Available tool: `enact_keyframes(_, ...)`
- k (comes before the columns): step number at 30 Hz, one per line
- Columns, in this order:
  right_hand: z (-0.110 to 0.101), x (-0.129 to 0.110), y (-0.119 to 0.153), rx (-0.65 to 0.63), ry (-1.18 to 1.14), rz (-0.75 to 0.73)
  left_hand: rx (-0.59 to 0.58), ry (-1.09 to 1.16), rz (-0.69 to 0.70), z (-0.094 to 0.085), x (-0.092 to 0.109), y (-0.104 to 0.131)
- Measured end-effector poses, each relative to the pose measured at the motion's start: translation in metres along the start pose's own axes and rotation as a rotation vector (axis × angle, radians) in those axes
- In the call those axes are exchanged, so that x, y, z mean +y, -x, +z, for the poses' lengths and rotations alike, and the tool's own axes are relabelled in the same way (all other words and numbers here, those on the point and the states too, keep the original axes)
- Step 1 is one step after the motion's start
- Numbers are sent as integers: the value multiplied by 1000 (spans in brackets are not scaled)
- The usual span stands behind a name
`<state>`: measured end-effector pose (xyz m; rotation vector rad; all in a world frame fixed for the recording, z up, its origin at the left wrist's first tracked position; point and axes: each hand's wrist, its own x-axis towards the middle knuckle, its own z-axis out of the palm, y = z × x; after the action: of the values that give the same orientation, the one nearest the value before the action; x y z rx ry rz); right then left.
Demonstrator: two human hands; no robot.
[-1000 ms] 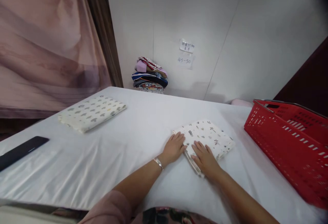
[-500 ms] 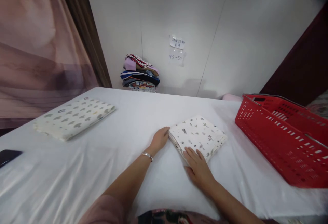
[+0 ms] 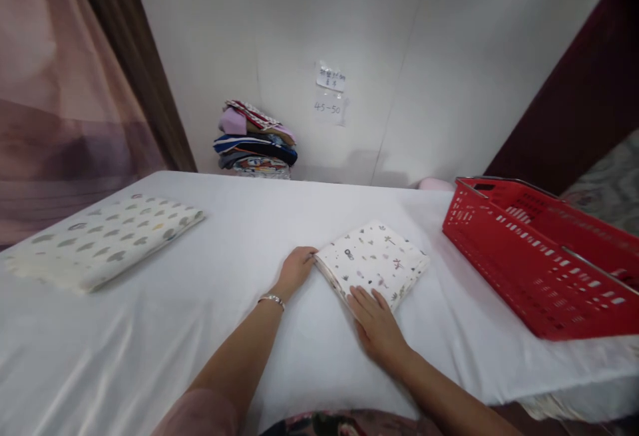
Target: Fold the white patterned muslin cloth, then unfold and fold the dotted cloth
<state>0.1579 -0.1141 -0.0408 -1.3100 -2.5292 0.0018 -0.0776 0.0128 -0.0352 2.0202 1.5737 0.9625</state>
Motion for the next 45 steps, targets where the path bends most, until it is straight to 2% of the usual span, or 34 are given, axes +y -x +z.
enact_keyframes(4,-5,-3,-3,-35,-32,31,-4,32,3,3,-7,-3)
enact_keyframes(9,-9,-7,-6,-65,-34,58,-66,65,157,8,-12,-4)
enact_keyframes(12,-8,-7,-6,-91,-17,54,-119,42,150,8,-16,-6)
enact_keyframes(16,-7,-8,-6,-120,-17,56,-114,35,82,4,-16,-9)
enact_keyframes(20,-11,-10,-4,-124,-92,70,-150,-18,22,-2,1,-12)
enact_keyframes(24,-26,-9,-7,-154,-233,83,-144,-149,214,1,35,-9)
enact_keyframes(28,-47,12,-15,-111,-324,141,-184,-281,396,18,54,6)
enact_keyframes(32,-57,48,-16,-22,-193,334,-195,-355,469,33,45,18)
enact_keyframes(35,-50,67,-8,-43,-144,383,-175,-358,489,36,36,19)
enact_keyframes(40,-37,77,-1,-13,-184,370,-172,-331,484,35,35,19)
enact_keyframes(43,-37,99,-4,79,-216,422,-196,-296,437,32,42,18)
enact_keyframes(45,-39,123,-7,167,-177,533,-193,-272,379,29,47,15)
